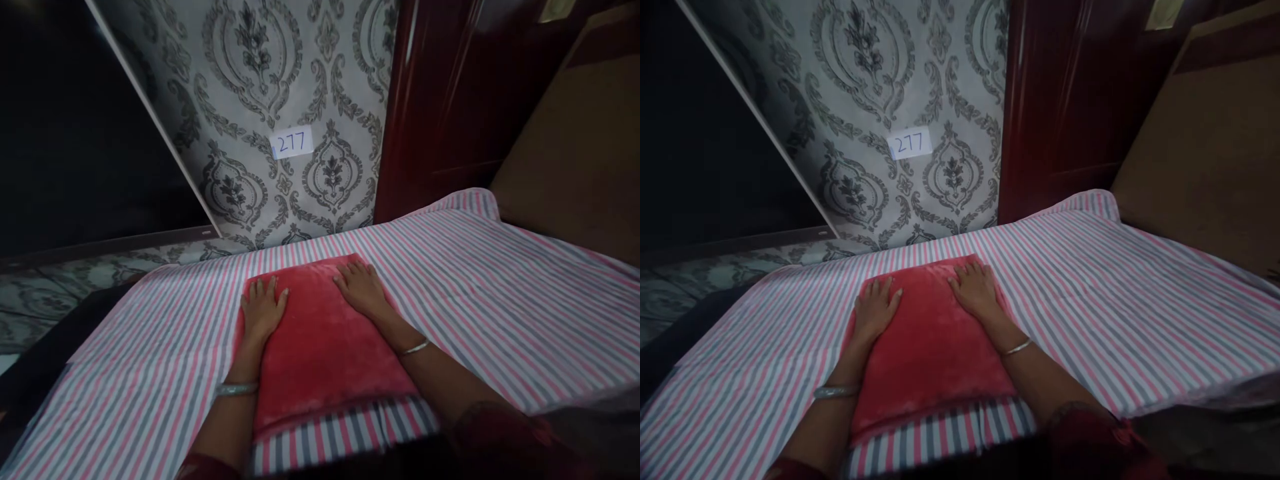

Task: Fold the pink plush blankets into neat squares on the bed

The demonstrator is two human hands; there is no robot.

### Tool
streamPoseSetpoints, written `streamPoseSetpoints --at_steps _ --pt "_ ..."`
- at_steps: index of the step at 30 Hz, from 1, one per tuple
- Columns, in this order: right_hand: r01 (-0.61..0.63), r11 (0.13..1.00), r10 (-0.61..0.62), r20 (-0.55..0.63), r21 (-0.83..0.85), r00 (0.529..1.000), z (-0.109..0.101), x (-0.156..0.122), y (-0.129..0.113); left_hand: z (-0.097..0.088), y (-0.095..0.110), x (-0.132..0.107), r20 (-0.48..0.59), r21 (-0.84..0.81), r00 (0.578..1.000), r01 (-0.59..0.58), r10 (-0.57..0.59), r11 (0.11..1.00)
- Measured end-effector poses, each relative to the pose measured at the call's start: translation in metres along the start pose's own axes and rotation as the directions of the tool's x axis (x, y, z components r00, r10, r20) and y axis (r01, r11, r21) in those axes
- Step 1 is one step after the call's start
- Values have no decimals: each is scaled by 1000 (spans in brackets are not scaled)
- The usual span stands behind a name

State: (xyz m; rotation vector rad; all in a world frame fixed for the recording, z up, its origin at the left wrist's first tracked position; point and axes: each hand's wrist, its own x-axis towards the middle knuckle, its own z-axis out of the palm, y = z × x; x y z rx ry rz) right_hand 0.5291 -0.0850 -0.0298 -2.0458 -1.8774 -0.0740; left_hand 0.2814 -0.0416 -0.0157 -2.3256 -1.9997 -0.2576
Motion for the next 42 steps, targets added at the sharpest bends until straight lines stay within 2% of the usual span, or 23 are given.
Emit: streamPoseSetpoints --at_steps 3,10,13,16,19,22,24,26,28,30,33,42 --pt "7 1000 -7 -8 1 1000 1 2 1 1 0 1 -19 4 1000 4 -4 1000" --pt "-18 1000 18 -28 -13 999 -3 -2 -6 -5 2 -2 26 -22 999 18 -18 1000" --pt "-36 999 36 11 -12 999 -16 -2 -10 -17 5 -1 36 -24 999 13 -12 1000" --pt "-55 998 56 135 -12 989 -40 -4 -14 -39 11 -6 105 -35 994 13 -9 999" --pt "-32 999 34 109 -16 993 -65 -21 -20 -63 16 -27 89 -50 995 -34 38 998" --pt "92 996 -92 13 7 996 -74 -55 -29 -72 20 -67 25 -50 982 -183 185 982" --pt "160 987 -160 22 32 987 -67 -81 -34 -66 20 -96 2 -32 967 -255 255 966" --pt "167 985 -170 68 53 983 -55 -101 -36 -52 19 -118 14 -6 971 -239 239 971" --pt "148 987 -154 93 64 984 -42 -111 -35 -35 17 -128 27 20 980 -198 197 980" --pt "143 987 -149 84 76 985 -33 -114 -32 -21 15 -131 21 35 983 -182 181 983" --pt "141 985 -149 76 101 986 -28 -112 -28 -14 14 -128 2 35 981 -193 193 981" --pt "144 981 -157 98 131 983 -39 -110 -30 -24 18 -126 8 13 983 -185 185 983"
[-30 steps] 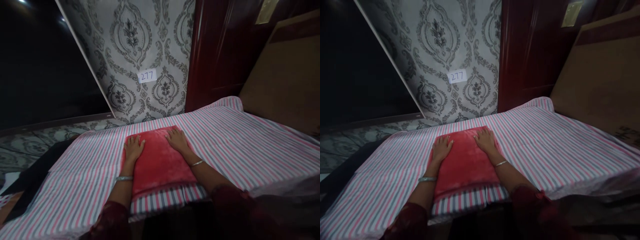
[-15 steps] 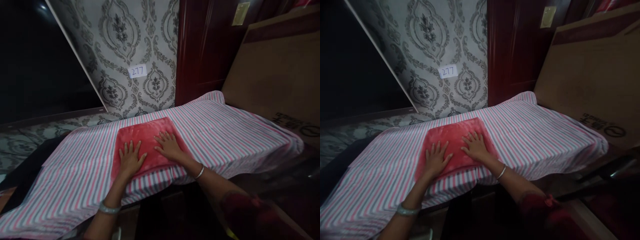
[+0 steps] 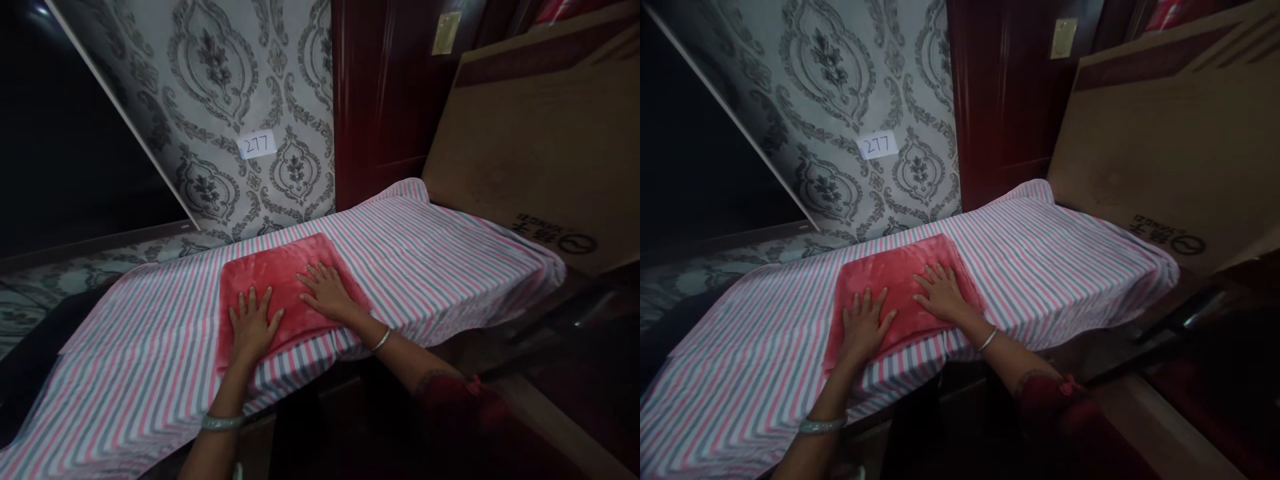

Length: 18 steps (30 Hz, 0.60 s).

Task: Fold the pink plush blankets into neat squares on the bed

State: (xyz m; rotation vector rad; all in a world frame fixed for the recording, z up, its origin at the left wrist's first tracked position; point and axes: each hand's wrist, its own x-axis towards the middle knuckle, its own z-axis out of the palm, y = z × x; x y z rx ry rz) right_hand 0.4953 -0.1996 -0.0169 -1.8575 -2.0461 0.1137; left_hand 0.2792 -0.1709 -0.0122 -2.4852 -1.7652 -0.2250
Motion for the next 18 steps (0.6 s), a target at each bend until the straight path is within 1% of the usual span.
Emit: streamPoseSetpoints --at_steps 3,4,6,7,9,10,11,12,13,15,16,17,18 --pt "32 999 -31 -15 3 999 -13 -7 6 -6 -10 1 13 -67 1000 -22 23 997" --pt "24 1000 -24 -33 -3 999 -18 -12 11 -7 -16 0 -4 -98 999 -40 40 994" --pt "-40 999 38 -85 -16 996 -27 -27 25 -9 -33 -7 -90 -157 995 -60 46 986" --pt "-93 995 90 -114 -18 989 -31 -36 33 -9 -42 -12 -148 -192 989 -57 29 980" --pt "-208 978 204 -163 -2 965 -36 -56 48 -6 -61 -24 -242 -290 969 -29 -43 957" --pt "-256 967 255 -174 16 951 -37 -64 54 -4 -69 -30 -264 -352 959 0 -99 936" --pt "-292 956 294 -175 37 940 -36 -71 59 -2 -76 -36 -264 -422 950 42 -167 906" --pt "-317 947 321 -167 55 932 -36 -77 62 0 -80 -42 -238 -494 940 99 -244 864" --pt "-332 941 339 -152 69 928 -35 -81 64 1 -83 -46 -187 -562 929 166 -319 811" --pt "-357 931 364 -118 79 924 -33 -84 63 1 -84 -53 -53 -652 903 293 -427 699" --pt "-369 926 376 -109 77 920 -32 -83 62 0 -84 -55 -1 -667 895 332 -446 667" --pt "-377 923 384 -105 76 918 -32 -82 62 -2 -83 -56 27 -666 894 349 -447 659" --pt "-379 922 386 -105 81 916 -32 -80 61 -3 -81 -57 32 -657 897 352 -441 667"
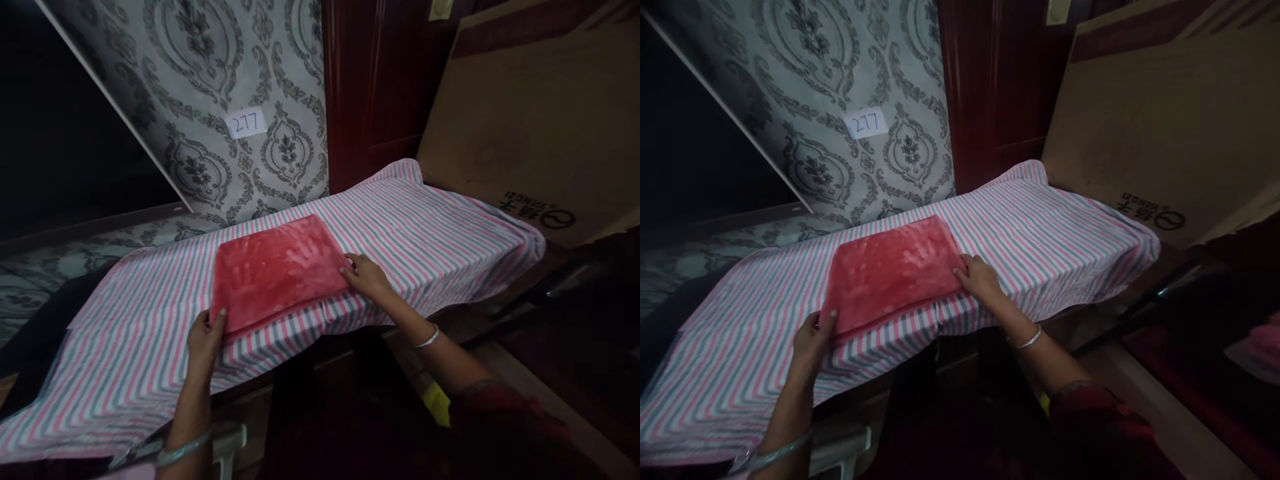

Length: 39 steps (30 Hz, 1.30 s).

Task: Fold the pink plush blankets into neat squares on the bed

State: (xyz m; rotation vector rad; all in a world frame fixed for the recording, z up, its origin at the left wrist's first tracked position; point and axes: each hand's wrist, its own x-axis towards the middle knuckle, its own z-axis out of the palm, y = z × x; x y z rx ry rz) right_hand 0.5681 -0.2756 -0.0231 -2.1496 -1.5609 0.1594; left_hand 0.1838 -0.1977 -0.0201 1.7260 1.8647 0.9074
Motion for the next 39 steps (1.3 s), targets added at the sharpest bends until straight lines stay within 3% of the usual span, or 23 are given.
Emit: streamPoseSetpoints --at_steps 7,12,15,18,21,24,27,30,35,39 --pt "156 977 -136 -142 146 981 11 11 12 5 5 -1 -42 31 999 -30 31 999" --pt "97 977 -69 -148 191 987 33 7 25 7 -2 1 -19 44 1000 -2 3 999" --pt "82 966 -37 -184 245 982 34 -2 29 7 -7 -2 -9 -35 1000 2 -2 999" --pt "196 954 -134 -261 226 956 26 -16 30 7 -9 -15 -106 -52 986 -133 127 990" --pt "372 925 -345 -241 77 907 19 -30 32 7 -8 -31 -179 151 881 -416 438 897" --pt "480 877 -476 -135 2 869 20 -34 32 7 -8 -36 -17 383 776 -578 631 721" --pt "487 874 -485 -78 10 871 24 -28 32 5 -12 -25 152 446 725 -657 672 608" --pt "464 886 -464 -81 -11 882 30 -21 31 3 -16 -13 216 470 673 -707 708 529" --pt "511 859 -507 -183 -32 842 36 -13 30 1 -22 -5 199 490 632 -726 749 482" --pt "576 817 -543 -318 15 777 11 5 21 -20 -5 8 147 481 598 -739 788 471"
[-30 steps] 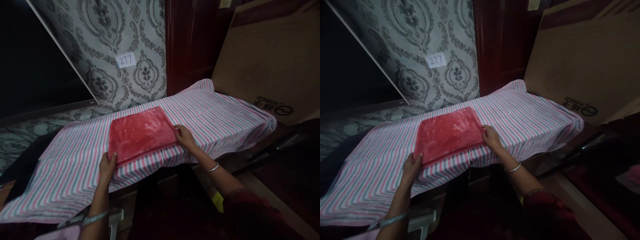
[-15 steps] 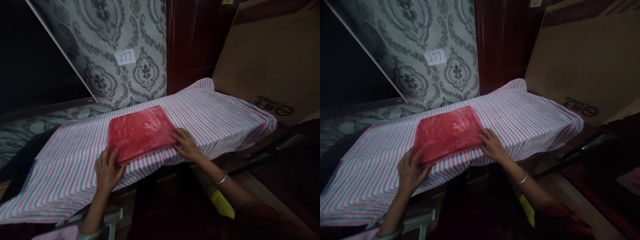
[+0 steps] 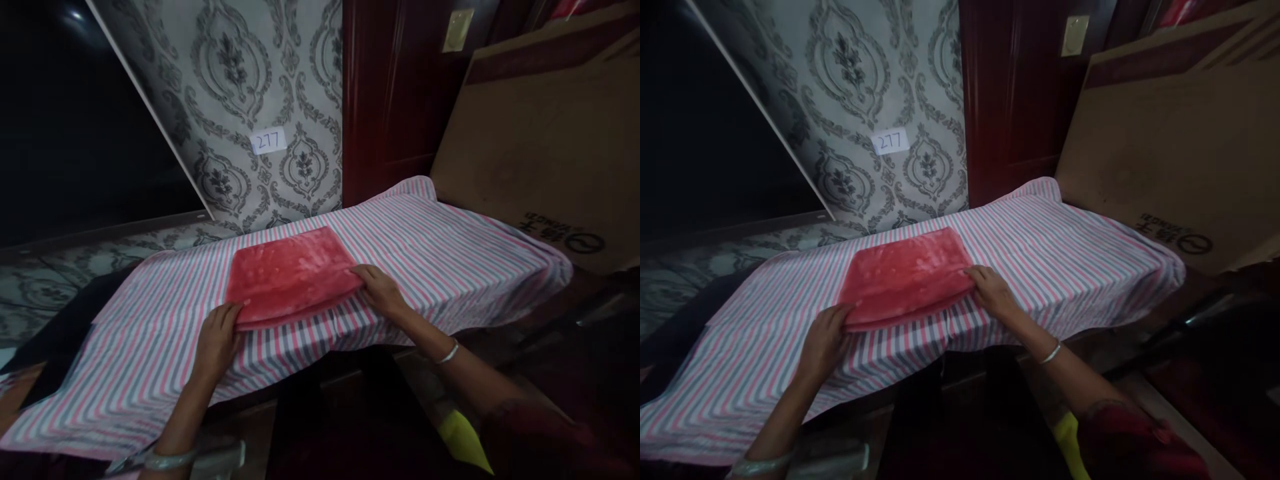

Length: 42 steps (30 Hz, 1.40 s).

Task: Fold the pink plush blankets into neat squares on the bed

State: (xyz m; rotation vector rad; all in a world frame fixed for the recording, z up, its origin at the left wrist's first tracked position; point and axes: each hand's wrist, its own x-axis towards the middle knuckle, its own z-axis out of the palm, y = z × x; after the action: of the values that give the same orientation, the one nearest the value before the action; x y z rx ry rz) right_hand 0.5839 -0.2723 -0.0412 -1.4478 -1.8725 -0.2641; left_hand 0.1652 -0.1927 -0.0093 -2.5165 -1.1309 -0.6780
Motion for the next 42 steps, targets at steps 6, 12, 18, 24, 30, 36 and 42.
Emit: streamPoseSetpoints --at_steps 6,12,18,24,30,36,42 --pt "43 995 -21 -222 94 975 -80 99 -8 -105 -17 78 -182 -197 960 178 -214 964" --pt "-30 890 166 -263 455 950 -129 186 -2 -155 -65 141 -120 -479 861 385 -494 789" --pt "-451 725 438 157 521 885 -56 196 26 -87 -76 161 218 -645 782 564 -584 515" --pt "-668 724 613 285 170 737 12 175 34 -14 -69 152 353 -353 644 764 -679 540" --pt "-448 891 403 339 66 850 51 188 -17 26 -16 177 318 -233 821 553 -475 800" --pt "-176 966 244 434 -190 867 97 146 -39 75 35 143 406 84 863 294 -302 952" --pt "-175 977 209 435 -119 876 108 137 -20 84 29 134 423 80 852 303 -308 950"
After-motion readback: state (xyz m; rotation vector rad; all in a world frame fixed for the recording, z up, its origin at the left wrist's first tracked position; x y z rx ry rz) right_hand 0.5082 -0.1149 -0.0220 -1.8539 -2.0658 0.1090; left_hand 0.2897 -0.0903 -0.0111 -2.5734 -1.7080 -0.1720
